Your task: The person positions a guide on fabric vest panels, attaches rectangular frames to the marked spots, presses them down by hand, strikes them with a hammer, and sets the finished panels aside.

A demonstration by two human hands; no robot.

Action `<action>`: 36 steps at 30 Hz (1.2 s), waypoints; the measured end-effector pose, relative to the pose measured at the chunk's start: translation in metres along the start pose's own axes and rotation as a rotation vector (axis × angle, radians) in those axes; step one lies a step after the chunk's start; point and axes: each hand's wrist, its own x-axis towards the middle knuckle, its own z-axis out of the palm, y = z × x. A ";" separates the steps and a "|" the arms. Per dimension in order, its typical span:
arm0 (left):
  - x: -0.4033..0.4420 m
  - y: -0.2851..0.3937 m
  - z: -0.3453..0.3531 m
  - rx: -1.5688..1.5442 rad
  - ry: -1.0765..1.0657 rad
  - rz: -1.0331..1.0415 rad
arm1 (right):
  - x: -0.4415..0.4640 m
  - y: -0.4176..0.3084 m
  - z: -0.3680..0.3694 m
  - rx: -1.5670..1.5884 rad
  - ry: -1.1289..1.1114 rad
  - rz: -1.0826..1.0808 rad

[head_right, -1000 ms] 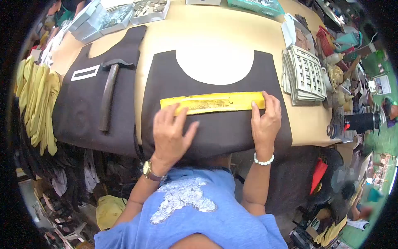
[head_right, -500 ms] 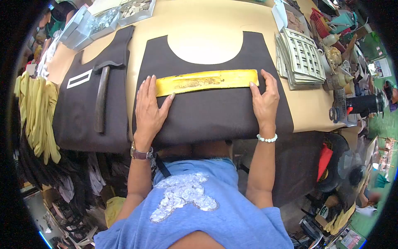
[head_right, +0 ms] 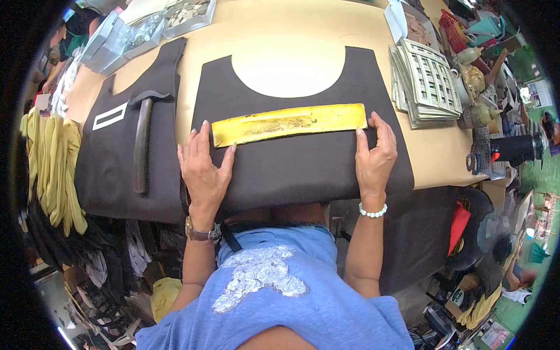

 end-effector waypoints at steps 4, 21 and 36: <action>0.002 0.003 0.002 -0.131 -0.043 -0.076 | 0.000 0.004 0.000 0.195 0.018 0.118; 0.001 -0.002 0.017 -0.354 -0.031 -0.073 | 0.000 0.015 0.003 0.247 0.009 0.080; 0.001 -0.003 0.021 -0.319 -0.062 -0.062 | 0.001 0.014 0.001 0.139 -0.001 0.003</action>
